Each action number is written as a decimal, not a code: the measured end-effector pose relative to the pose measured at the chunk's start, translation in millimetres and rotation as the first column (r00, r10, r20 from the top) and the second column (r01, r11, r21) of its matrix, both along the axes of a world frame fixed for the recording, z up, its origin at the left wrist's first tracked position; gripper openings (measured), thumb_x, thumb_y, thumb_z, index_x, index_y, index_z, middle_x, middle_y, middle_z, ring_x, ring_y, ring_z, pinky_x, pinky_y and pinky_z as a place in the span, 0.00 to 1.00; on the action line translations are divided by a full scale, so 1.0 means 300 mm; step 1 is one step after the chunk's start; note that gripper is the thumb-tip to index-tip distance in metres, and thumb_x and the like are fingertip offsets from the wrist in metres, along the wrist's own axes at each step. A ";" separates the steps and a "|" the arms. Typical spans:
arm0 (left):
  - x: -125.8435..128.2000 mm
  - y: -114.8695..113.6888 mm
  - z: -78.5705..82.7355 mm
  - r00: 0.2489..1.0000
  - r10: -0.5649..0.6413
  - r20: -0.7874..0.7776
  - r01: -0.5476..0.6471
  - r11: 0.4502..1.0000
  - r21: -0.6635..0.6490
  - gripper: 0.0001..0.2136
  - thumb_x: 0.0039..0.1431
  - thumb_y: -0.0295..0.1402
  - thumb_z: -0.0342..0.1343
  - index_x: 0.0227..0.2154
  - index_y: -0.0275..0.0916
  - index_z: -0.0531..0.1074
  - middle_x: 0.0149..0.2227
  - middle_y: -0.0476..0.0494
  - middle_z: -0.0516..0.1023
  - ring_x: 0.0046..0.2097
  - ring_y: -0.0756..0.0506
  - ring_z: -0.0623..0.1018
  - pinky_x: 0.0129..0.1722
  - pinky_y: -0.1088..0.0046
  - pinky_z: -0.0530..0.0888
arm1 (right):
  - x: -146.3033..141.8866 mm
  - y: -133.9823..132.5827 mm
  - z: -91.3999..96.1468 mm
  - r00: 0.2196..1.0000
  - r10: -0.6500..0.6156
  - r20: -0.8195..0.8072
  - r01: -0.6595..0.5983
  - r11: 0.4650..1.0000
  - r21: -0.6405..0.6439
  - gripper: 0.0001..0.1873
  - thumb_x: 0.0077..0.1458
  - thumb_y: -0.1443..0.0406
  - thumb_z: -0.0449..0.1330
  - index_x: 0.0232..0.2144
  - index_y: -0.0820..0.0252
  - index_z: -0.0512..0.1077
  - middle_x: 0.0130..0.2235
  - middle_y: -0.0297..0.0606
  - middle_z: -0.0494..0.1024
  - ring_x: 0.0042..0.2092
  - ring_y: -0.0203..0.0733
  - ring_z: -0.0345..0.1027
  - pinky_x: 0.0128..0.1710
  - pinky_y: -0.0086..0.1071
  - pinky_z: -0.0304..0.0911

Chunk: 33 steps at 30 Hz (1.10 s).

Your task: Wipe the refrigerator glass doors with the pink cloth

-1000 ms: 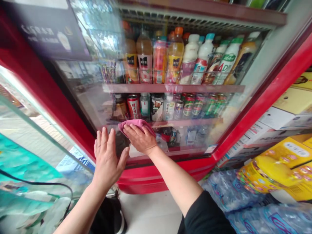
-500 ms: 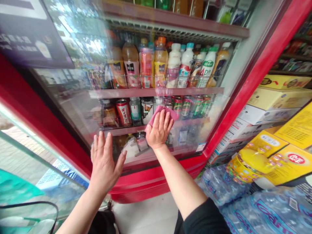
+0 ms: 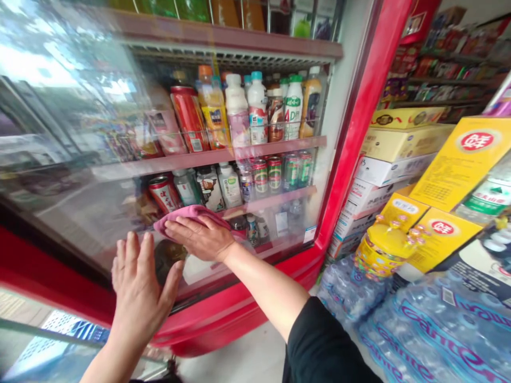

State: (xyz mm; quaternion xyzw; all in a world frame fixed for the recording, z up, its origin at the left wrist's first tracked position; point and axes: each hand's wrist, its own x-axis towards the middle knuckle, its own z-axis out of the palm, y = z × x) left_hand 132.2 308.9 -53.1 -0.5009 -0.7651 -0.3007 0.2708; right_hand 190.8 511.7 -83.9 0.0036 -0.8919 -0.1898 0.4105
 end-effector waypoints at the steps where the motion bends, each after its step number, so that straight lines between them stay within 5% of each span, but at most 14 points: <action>1: 0.009 0.013 -0.005 1.000 -0.010 -0.003 0.010 1.000 -0.005 0.42 0.72 0.45 0.55 0.80 0.43 0.41 0.82 0.27 0.41 0.81 0.24 0.43 0.76 0.32 0.50 | 0.020 0.029 -0.009 1.000 -0.012 -0.024 0.012 1.000 -0.012 0.32 0.75 0.59 0.50 0.77 0.43 0.55 0.77 0.25 0.60 0.78 0.39 0.52 0.80 0.44 0.46; 12: 0.103 0.156 -0.040 0.993 -0.107 -0.046 0.105 0.994 -0.033 0.42 0.72 0.43 0.56 0.80 0.44 0.40 0.81 0.27 0.42 0.81 0.26 0.44 0.76 0.34 0.51 | 0.195 0.299 -0.084 0.904 -0.234 -0.359 0.206 0.972 -0.116 0.33 0.71 0.52 0.54 0.74 0.45 0.63 0.70 0.37 0.75 0.76 0.49 0.58 0.80 0.51 0.37; 17: 0.101 0.158 -0.045 0.991 -0.118 -0.061 0.116 0.993 -0.024 0.43 0.72 0.42 0.57 0.80 0.45 0.39 0.82 0.28 0.42 0.81 0.25 0.44 0.75 0.33 0.51 | 0.250 0.351 -0.074 0.804 -0.325 -0.498 0.292 0.945 -0.144 0.32 0.70 0.54 0.53 0.72 0.54 0.66 0.70 0.45 0.74 0.78 0.52 0.54 0.80 0.55 0.37; 20: 0.097 0.136 -0.038 0.993 -0.112 -0.042 0.111 0.994 -0.016 0.43 0.72 0.42 0.56 0.80 0.46 0.39 0.82 0.29 0.41 0.81 0.25 0.43 0.75 0.32 0.52 | 0.290 0.388 -0.049 0.744 -0.419 -0.521 0.318 0.907 -0.275 0.36 0.70 0.54 0.52 0.73 0.63 0.63 0.73 0.54 0.68 0.79 0.58 0.49 0.78 0.60 0.43; 22: 0.094 0.118 -0.029 0.994 -0.104 -0.025 0.104 0.995 0.001 0.42 0.72 0.43 0.56 0.80 0.46 0.39 0.82 0.29 0.42 0.81 0.25 0.44 0.75 0.32 0.52 | 0.302 0.418 -0.014 0.639 -0.526 -0.561 0.316 0.845 -0.432 0.39 0.71 0.54 0.49 0.76 0.70 0.57 0.75 0.61 0.62 0.80 0.61 0.44 0.76 0.65 0.47; 25: 0.085 0.091 -0.017 0.996 -0.093 -0.008 0.093 0.995 0.030 0.41 0.73 0.43 0.55 0.80 0.47 0.40 0.82 0.29 0.43 0.81 0.26 0.44 0.75 0.32 0.53 | 0.275 0.445 0.064 0.350 -0.695 -0.628 0.252 0.715 -0.652 0.40 0.73 0.56 0.45 0.79 0.71 0.46 0.76 0.66 0.57 0.80 0.62 0.42 0.73 0.69 0.52; 27: 0.077 0.078 -0.012 0.995 -0.097 -0.006 0.097 0.994 0.040 0.41 0.72 0.43 0.55 0.80 0.47 0.40 0.82 0.30 0.42 0.81 0.25 0.44 0.75 0.32 0.52 | 0.231 0.426 0.114 0.195 -0.738 -0.646 0.201 0.675 -0.710 0.40 0.74 0.57 0.43 0.80 0.70 0.43 0.76 0.69 0.57 0.80 0.63 0.43 0.71 0.71 0.53; 28: 0.074 0.074 -0.010 0.995 -0.101 -0.006 0.101 0.994 0.041 0.42 0.72 0.43 0.56 0.80 0.47 0.40 0.82 0.30 0.42 0.81 0.25 0.44 0.75 0.31 0.52 | 0.206 0.401 0.132 0.177 -0.737 -0.653 0.189 0.676 -0.712 0.40 0.74 0.57 0.44 0.80 0.71 0.42 0.76 0.71 0.56 0.80 0.64 0.43 0.71 0.72 0.53; 30: 0.073 0.072 -0.004 0.994 -0.109 -0.003 0.109 0.993 0.042 0.42 0.72 0.43 0.56 0.80 0.47 0.39 0.82 0.30 0.41 0.81 0.24 0.45 0.74 0.30 0.52 | 0.155 0.324 0.145 0.274 -0.701 -0.659 0.195 0.711 -0.675 0.41 0.74 0.57 0.45 0.79 0.72 0.42 0.77 0.71 0.54 0.81 0.66 0.40 0.71 0.73 0.51; 33: 0.084 0.082 0.004 0.993 -0.119 -0.005 0.119 0.992 0.049 0.42 0.72 0.43 0.56 0.80 0.47 0.39 0.82 0.30 0.42 0.81 0.24 0.45 0.75 0.31 0.53 | 0.102 0.200 0.115 0.611 -0.522 -0.595 0.249 0.840 -0.481 0.40 0.72 0.57 0.50 0.78 0.72 0.49 0.77 0.63 0.56 0.81 0.64 0.36 0.75 0.69 0.45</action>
